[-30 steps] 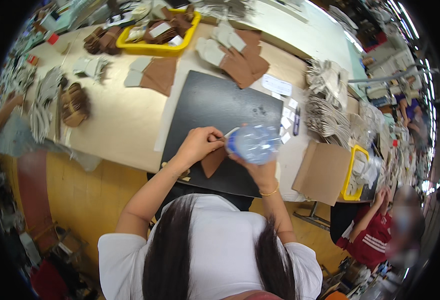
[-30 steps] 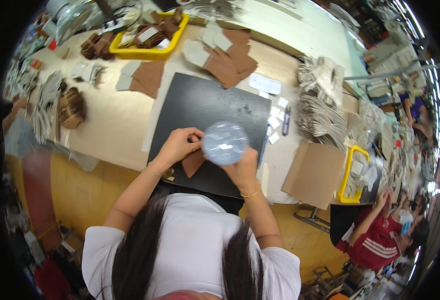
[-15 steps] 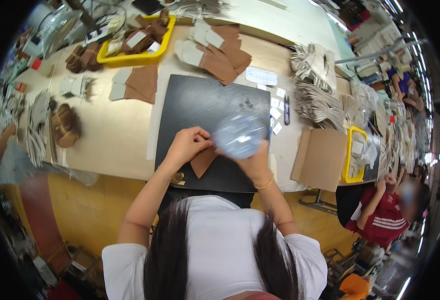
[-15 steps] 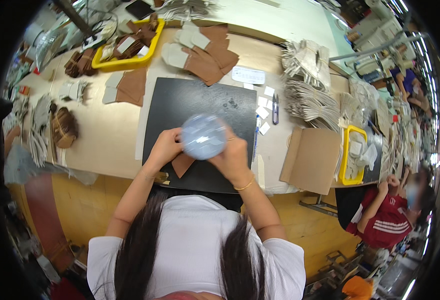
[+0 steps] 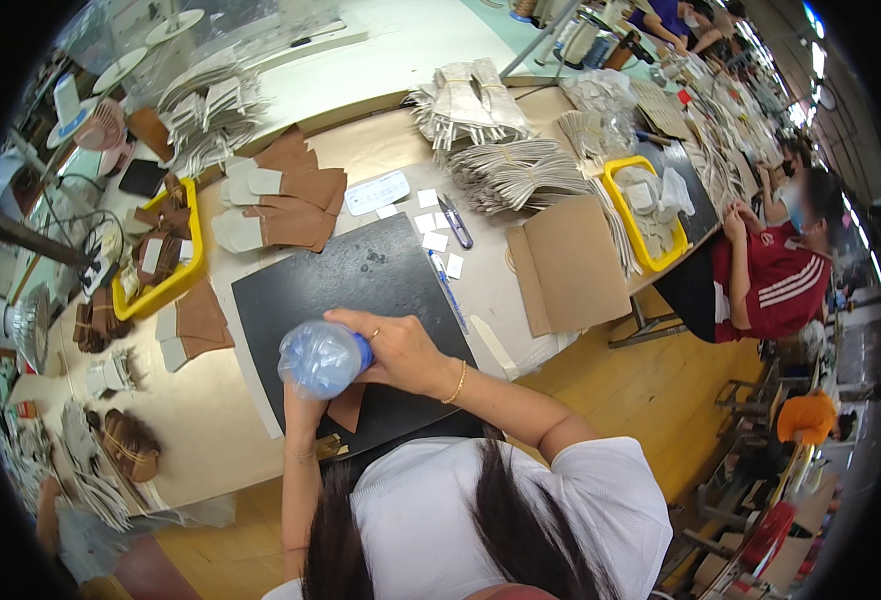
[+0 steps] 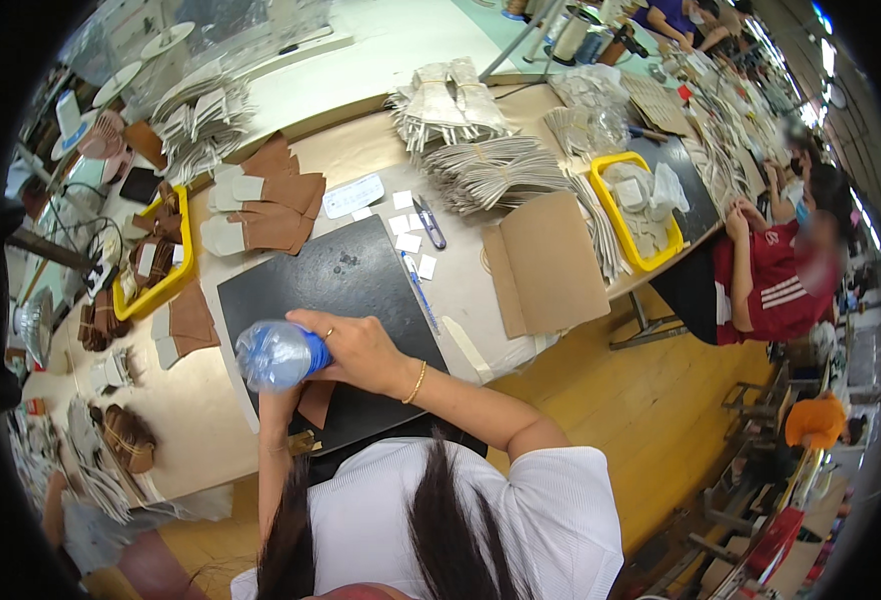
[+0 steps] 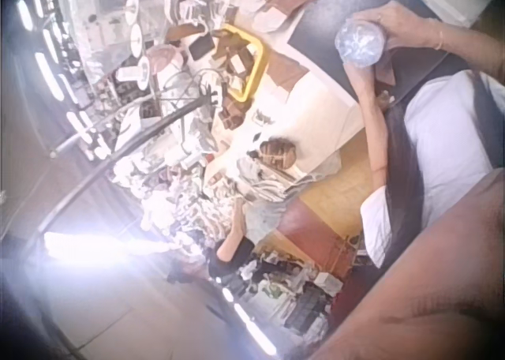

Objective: The person applies glue from a plastic bottle to brown fabric pieces on a worktable, then stacks and bundles them with a rubber band. They also handle white fabric pieces, folding and arranging them on the table.

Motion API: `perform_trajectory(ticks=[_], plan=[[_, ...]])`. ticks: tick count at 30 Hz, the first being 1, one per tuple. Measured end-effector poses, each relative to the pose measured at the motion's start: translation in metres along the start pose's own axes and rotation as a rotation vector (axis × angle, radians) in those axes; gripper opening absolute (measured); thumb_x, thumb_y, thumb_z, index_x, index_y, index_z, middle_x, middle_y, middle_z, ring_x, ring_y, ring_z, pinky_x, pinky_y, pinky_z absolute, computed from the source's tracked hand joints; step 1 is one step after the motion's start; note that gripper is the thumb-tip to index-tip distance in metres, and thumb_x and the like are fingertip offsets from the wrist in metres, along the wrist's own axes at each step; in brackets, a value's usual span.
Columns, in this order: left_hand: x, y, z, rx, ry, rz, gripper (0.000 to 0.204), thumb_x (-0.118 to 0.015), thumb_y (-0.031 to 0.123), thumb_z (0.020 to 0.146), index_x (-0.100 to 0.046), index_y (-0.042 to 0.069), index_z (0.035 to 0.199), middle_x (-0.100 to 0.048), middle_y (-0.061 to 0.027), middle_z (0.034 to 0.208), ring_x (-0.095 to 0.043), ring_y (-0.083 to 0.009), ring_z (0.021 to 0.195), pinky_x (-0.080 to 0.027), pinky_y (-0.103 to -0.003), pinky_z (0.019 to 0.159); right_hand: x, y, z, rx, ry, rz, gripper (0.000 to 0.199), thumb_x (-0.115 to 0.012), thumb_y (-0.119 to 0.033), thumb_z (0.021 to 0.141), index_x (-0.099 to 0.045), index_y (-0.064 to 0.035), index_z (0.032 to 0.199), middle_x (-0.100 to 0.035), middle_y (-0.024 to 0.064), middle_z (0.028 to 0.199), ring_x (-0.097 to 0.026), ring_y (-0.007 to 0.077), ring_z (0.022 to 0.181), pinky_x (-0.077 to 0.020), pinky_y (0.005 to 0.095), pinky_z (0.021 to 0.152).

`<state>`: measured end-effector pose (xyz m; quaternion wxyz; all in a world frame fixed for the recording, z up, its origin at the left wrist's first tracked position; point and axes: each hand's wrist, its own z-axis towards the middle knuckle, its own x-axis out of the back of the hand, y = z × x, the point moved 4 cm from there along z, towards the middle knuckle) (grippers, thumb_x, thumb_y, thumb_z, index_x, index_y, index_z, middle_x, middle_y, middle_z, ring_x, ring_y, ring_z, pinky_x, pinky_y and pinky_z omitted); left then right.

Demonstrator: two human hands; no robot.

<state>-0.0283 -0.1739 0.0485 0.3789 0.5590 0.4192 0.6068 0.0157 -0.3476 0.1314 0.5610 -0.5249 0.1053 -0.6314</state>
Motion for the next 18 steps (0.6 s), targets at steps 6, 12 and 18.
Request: perform_trajectory(ticks=[6, 12, 18], plan=[[-0.005, 0.004, -0.004, 0.426, -0.076, -0.208, 0.016, -0.076, 0.007, 0.080, -0.063, -0.003, 0.084, -0.060, 0.0014, 0.063, -0.049, -0.0002, 0.055, -0.036, -0.016, 0.048, 0.019, 0.020, 0.006, -0.082, 0.207, -0.065, 0.070, -0.084, -0.019, 0.062, -0.053, -0.0052, 0.123, -0.066, 0.0152, 0.108, -0.068, 0.0311, 0.088, -0.0553, 0.0351, 0.074], [0.001, -0.024, -0.003, -0.140, 0.049, 0.099, 0.027, -0.075, 0.007, 0.078, -0.064, -0.001, 0.101, -0.067, -0.0081, 0.089, -0.062, -0.0166, 0.081, -0.050, -0.029, 0.070, -0.004, -0.014, -0.002, 0.038, 0.043, 0.042, 0.070, -0.084, -0.021, 0.063, -0.053, -0.0072, 0.124, -0.065, 0.0115, 0.116, -0.067, 0.0289, 0.093, -0.0555, 0.0344, 0.076], [-0.001, -0.025, 0.001, 0.426, -0.135, -0.091, 0.022, -0.075, 0.004, 0.078, -0.065, -0.002, 0.097, -0.066, -0.0044, 0.076, -0.061, -0.0122, 0.070, -0.048, -0.026, 0.064, 0.020, 0.021, 0.000, 0.014, 0.157, -0.140, 0.073, -0.081, -0.033, 0.066, -0.050, -0.0063, 0.126, -0.063, 0.0097, 0.120, -0.066, 0.0273, 0.096, -0.0553, 0.0355, 0.077]])
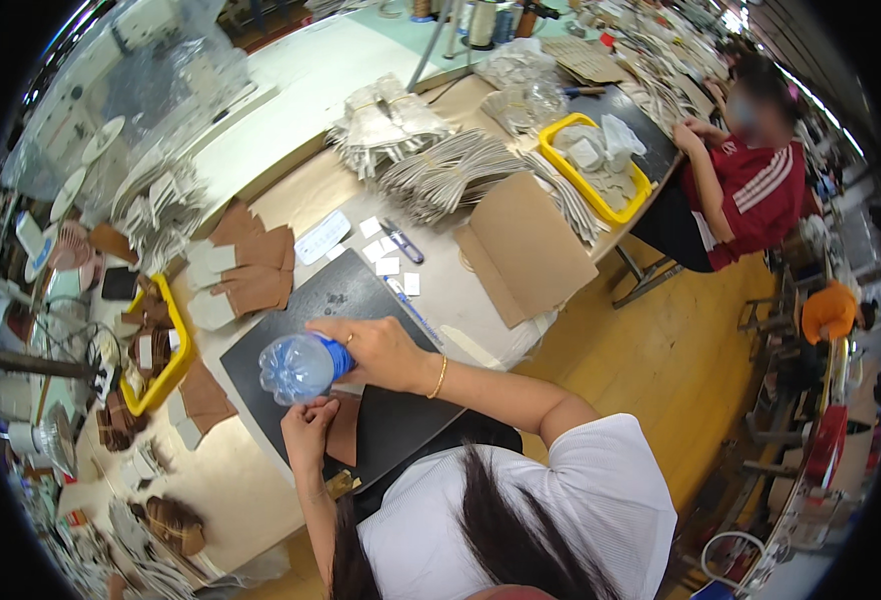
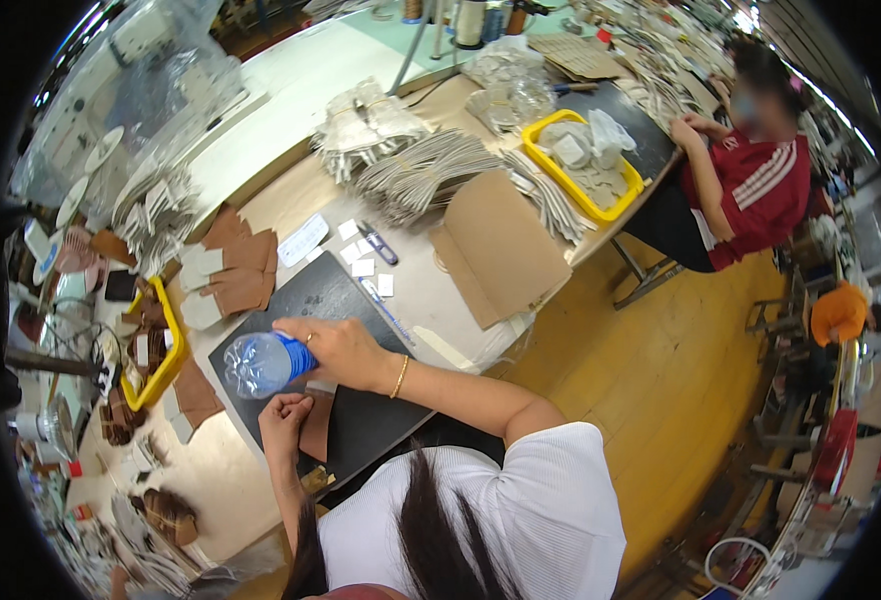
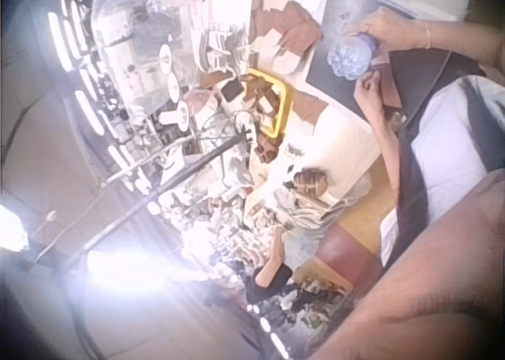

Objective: The person applies glue from a plastic bottle to brown fabric pieces on a worktable, then stacks and bundles them with a rubber band. They also handle white fabric pieces, folding and arranging them on the table.

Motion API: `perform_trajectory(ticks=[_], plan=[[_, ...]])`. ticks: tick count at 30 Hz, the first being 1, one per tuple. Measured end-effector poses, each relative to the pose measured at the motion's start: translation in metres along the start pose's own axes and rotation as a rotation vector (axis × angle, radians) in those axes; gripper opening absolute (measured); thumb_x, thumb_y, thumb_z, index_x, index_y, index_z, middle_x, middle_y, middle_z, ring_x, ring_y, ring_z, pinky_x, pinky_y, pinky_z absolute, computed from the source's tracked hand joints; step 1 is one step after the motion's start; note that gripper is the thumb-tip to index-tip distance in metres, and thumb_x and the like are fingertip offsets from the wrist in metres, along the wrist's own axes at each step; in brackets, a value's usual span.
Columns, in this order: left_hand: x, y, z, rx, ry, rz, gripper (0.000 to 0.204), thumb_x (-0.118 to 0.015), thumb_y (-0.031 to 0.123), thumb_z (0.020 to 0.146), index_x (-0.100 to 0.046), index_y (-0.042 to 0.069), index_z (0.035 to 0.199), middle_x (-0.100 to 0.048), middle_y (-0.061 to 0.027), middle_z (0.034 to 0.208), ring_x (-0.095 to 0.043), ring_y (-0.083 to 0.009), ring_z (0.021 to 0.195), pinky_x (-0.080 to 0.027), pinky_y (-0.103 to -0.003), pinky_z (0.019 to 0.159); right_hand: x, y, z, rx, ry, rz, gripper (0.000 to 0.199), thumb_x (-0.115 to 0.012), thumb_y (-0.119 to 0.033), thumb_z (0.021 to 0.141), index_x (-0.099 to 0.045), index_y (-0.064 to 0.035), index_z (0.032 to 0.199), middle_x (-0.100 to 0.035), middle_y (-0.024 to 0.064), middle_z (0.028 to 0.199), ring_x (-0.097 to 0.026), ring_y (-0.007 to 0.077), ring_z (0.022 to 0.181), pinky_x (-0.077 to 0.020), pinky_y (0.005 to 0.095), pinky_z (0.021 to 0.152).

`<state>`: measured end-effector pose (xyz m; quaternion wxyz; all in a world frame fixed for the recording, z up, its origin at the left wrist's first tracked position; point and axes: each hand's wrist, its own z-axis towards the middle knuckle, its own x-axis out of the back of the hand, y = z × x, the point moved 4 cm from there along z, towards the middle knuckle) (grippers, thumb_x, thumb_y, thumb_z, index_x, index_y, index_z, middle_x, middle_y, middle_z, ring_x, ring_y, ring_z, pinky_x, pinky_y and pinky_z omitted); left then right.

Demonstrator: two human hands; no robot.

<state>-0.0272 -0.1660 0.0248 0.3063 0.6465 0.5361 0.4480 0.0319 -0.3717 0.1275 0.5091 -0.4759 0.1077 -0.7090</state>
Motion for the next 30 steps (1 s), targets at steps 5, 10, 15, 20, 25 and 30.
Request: perform_trajectory(ticks=[5, 10, 15, 20, 25, 30], plan=[[-0.003, 0.012, -0.009, 0.051, -0.032, -0.181, 0.016, -0.073, 0.003, 0.081, -0.063, -0.004, 0.090, -0.065, -0.0031, 0.074, -0.058, -0.0053, 0.062, -0.045, -0.017, 0.057, 0.012, -0.009, 0.008, -0.078, 0.165, 0.067, 0.074, -0.083, -0.032, 0.064, -0.050, -0.0080, 0.126, -0.064, 0.0108, 0.114, -0.066, 0.0299, 0.094, -0.0552, 0.0364, 0.075], [0.000, 0.010, 0.001, -0.234, 0.059, -0.027, 0.020, -0.073, 0.003, 0.081, -0.063, -0.002, 0.097, -0.065, -0.0043, 0.084, -0.060, -0.0079, 0.073, -0.049, -0.020, 0.066, -0.026, -0.025, -0.005, -0.035, -0.096, 0.176, 0.075, -0.082, -0.038, 0.065, -0.048, -0.0131, 0.127, -0.063, 0.0114, 0.116, -0.065, 0.0309, 0.097, -0.0544, 0.0386, 0.076], [0.001, 0.012, -0.006, -0.009, -0.061, -0.028, 0.014, -0.071, 0.004, 0.081, -0.066, -0.002, 0.093, -0.066, -0.0050, 0.084, -0.060, -0.0092, 0.077, -0.048, -0.022, 0.068, -0.008, 0.004, 0.004, -0.078, 0.004, 0.074, 0.075, -0.083, -0.031, 0.064, -0.051, -0.0125, 0.129, -0.063, 0.0118, 0.117, -0.066, 0.0307, 0.097, -0.0544, 0.0368, 0.081], [-0.003, 0.033, -0.016, -0.023, -0.035, -0.013, 0.019, -0.074, 0.011, 0.080, -0.067, -0.002, 0.092, -0.066, -0.0033, 0.077, -0.059, -0.0071, 0.070, -0.046, -0.021, 0.063, 0.040, 0.036, 0.016, -0.326, 0.212, -0.013, 0.071, -0.087, -0.032, 0.063, -0.054, -0.0036, 0.120, -0.069, 0.0162, 0.095, -0.069, 0.0300, 0.079, -0.0554, 0.0367, 0.067], [-0.003, 0.028, -0.017, 0.041, -0.047, -0.046, 0.019, -0.073, 0.012, 0.081, -0.067, -0.002, 0.092, -0.065, -0.0022, 0.072, -0.057, -0.0053, 0.066, -0.044, -0.020, 0.059, 0.017, 0.014, 0.006, -0.242, 0.081, 0.157, 0.075, -0.088, -0.032, 0.062, -0.053, -0.0028, 0.122, -0.069, 0.0163, 0.092, -0.070, 0.0294, 0.081, -0.0555, 0.0356, 0.069], [-0.002, 0.031, -0.020, -0.281, 0.087, -0.005, 0.018, -0.071, 0.012, 0.082, -0.067, -0.002, 0.092, -0.067, -0.0033, 0.072, -0.056, -0.0049, 0.063, -0.043, -0.021, 0.057, -0.011, -0.022, -0.007, 0.031, -0.129, 0.169, 0.076, -0.086, -0.020, 0.059, -0.052, -0.0068, 0.126, -0.065, 0.0187, 0.109, -0.067, 0.0334, 0.090, -0.0548, 0.0370, 0.076]])
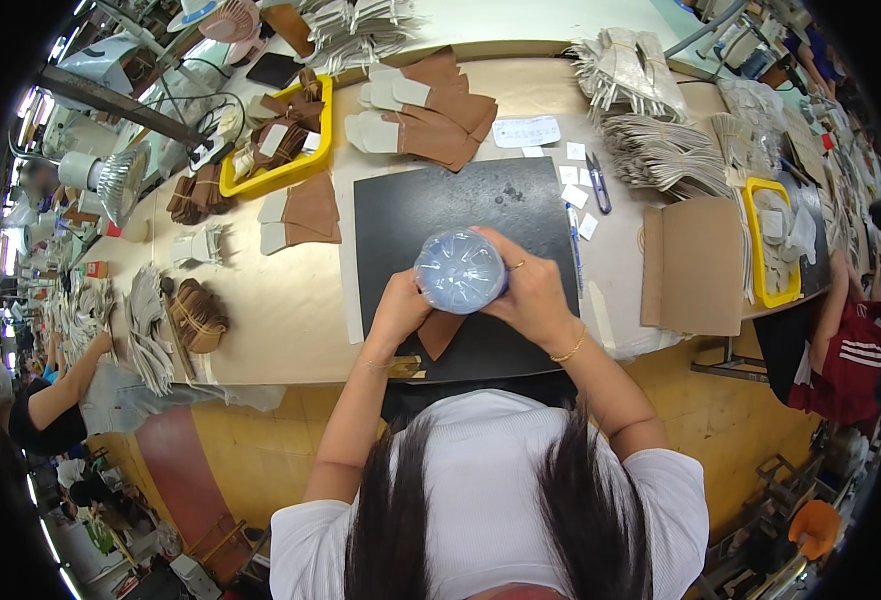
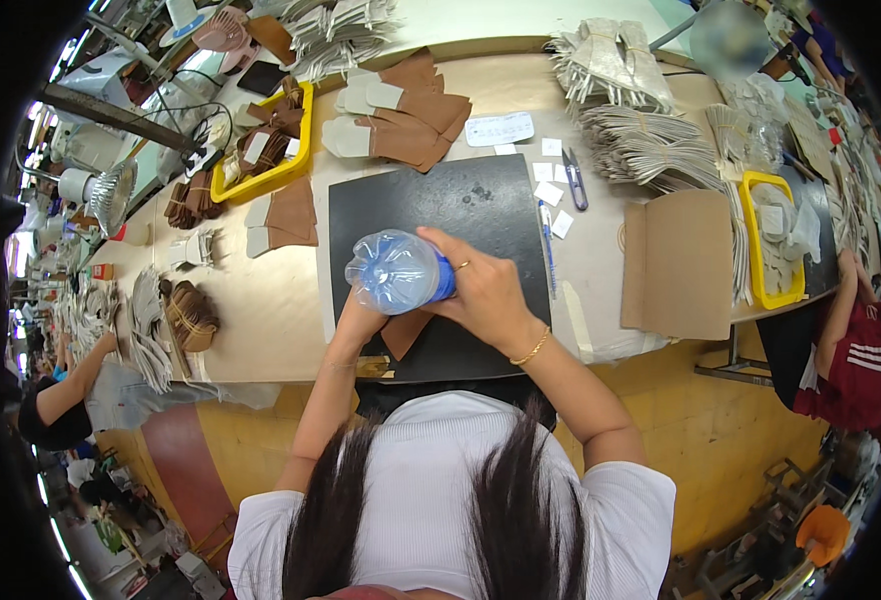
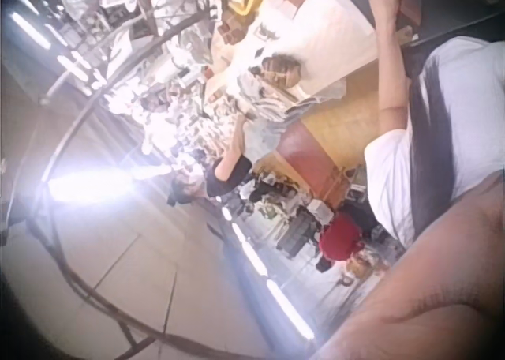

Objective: The person applies glue from a plastic bottle to brown fabric pieces on a worktable, then stacks and bundles them with a rubber band. They also handle white fabric pieces, folding and arranging them on the table.

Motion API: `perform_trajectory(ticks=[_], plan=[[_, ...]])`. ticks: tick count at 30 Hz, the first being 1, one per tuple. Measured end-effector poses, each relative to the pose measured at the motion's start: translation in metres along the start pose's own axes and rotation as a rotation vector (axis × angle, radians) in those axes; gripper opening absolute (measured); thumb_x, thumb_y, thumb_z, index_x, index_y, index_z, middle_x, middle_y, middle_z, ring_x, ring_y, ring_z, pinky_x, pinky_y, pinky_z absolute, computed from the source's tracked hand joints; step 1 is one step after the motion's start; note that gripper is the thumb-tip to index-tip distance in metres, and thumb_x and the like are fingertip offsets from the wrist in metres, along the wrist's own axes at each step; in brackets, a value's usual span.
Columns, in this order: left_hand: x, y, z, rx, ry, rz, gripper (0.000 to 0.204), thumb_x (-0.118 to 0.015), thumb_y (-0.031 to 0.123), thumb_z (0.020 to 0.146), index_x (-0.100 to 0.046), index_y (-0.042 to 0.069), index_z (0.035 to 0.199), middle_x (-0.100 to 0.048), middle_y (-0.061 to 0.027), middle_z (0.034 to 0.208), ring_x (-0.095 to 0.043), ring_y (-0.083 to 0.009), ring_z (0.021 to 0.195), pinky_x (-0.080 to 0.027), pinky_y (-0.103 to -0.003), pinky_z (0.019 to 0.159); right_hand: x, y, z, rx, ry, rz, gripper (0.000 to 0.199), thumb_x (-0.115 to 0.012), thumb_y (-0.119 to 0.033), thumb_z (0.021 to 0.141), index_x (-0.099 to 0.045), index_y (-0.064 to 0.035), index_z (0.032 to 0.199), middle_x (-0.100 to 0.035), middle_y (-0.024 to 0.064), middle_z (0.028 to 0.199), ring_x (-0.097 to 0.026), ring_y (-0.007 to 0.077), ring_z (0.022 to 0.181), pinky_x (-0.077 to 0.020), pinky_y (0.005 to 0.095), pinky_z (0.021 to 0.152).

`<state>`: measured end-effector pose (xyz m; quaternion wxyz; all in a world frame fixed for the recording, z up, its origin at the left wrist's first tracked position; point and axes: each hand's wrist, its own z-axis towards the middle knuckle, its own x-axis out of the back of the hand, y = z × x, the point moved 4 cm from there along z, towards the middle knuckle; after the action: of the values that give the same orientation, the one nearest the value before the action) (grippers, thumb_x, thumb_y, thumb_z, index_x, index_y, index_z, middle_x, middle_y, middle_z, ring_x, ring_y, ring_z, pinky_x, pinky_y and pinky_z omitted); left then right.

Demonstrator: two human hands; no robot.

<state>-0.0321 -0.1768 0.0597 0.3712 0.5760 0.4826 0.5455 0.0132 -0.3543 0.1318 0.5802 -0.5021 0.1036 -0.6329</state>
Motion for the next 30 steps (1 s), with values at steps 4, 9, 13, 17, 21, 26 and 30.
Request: perform_trajectory(ticks=[4, 9, 13, 17, 21, 26, 30], plan=[[-0.003, -0.012, 0.000, 0.295, -0.149, -0.065, 0.017, -0.070, 0.013, 0.083, -0.067, -0.002, 0.092, -0.066, -0.0019, 0.073, -0.056, -0.0046, 0.064, -0.043, -0.021, 0.058, 0.027, 0.039, -0.010, -0.278, 0.082, -0.126, 0.075, -0.086, -0.023, 0.062, -0.052, -0.0050, 0.125, -0.069, 0.0165, 0.090, -0.068, 0.0325, 0.083, -0.0550, 0.0366, 0.070], [-0.001, -0.006, 0.003, 0.309, -0.160, -0.017, 0.016, -0.069, 0.012, 0.085, -0.067, -0.001, 0.092, -0.065, 0.0007, 0.073, -0.054, -0.0033, 0.065, -0.043, -0.020, 0.059, 0.027, 0.019, -0.017, -0.249, 0.061, -0.043, 0.072, -0.085, -0.018, 0.063, -0.052, -0.0046, 0.126, -0.068, 0.0173, 0.100, -0.069, 0.0311, 0.086, -0.0554, 0.0363, 0.072], [0.001, -0.007, 0.003, 0.265, -0.184, 0.039, 0.021, -0.069, 0.019, 0.085, -0.068, 0.000, 0.093, -0.064, -0.0016, 0.068, -0.051, -0.0053, 0.060, -0.040, -0.023, 0.054, 0.019, 0.016, -0.022, -0.138, 0.017, -0.046, 0.067, -0.083, -0.013, 0.064, -0.055, -0.0051, 0.124, -0.066, 0.0158, 0.111, -0.068, 0.0311, 0.093, -0.0551, 0.0345, 0.077], [0.002, -0.009, 0.000, 0.356, -0.181, -0.107, 0.020, -0.065, 0.015, 0.088, -0.064, -0.001, 0.099, -0.066, -0.0028, 0.079, -0.056, -0.0062, 0.071, -0.045, -0.022, 0.064, 0.055, 0.045, -0.022, -0.248, 0.133, -0.155, 0.064, -0.085, -0.015, 0.064, -0.057, -0.0020, 0.120, -0.067, 0.0160, 0.110, -0.069, 0.0272, 0.090, -0.0545, 0.0332, 0.076], [-0.001, -0.001, 0.010, 0.435, -0.118, -0.783, 0.021, -0.059, 0.005, 0.091, -0.053, 0.003, 0.110, -0.062, -0.0041, 0.097, -0.061, -0.0100, 0.084, -0.051, -0.025, 0.076, 0.083, 0.042, -0.022, -0.386, 0.323, -0.067, 0.051, -0.084, -0.007, 0.069, -0.061, 0.0026, 0.113, -0.067, 0.0106, 0.103, -0.065, 0.0189, 0.093, -0.0510, 0.0321, 0.084], [-0.008, 0.028, 0.067, 0.176, 0.025, -1.114, 0.025, -0.054, -0.001, 0.091, -0.045, 0.006, 0.114, -0.056, -0.0077, 0.110, -0.057, -0.0156, 0.101, -0.047, -0.031, 0.091, 0.091, 0.053, -0.027, -0.348, 0.397, -0.049, 0.062, -0.084, -0.003, 0.068, -0.052, 0.0052, 0.121, -0.060, 0.0132, 0.116, -0.060, 0.0209, 0.104, -0.0490, 0.0334, 0.091], [-0.009, 0.040, 0.126, 0.067, 0.151, -1.259, 0.026, -0.051, 0.000, 0.093, -0.044, 0.007, 0.117, -0.054, -0.0084, 0.115, -0.054, -0.0193, 0.107, -0.045, -0.039, 0.096, 0.090, 0.055, -0.031, -0.334, 0.376, -0.048, 0.061, -0.083, -0.001, 0.069, -0.052, 0.0050, 0.121, -0.060, 0.0136, 0.117, -0.059, 0.0209, 0.105, -0.0483, 0.0334, 0.093]])
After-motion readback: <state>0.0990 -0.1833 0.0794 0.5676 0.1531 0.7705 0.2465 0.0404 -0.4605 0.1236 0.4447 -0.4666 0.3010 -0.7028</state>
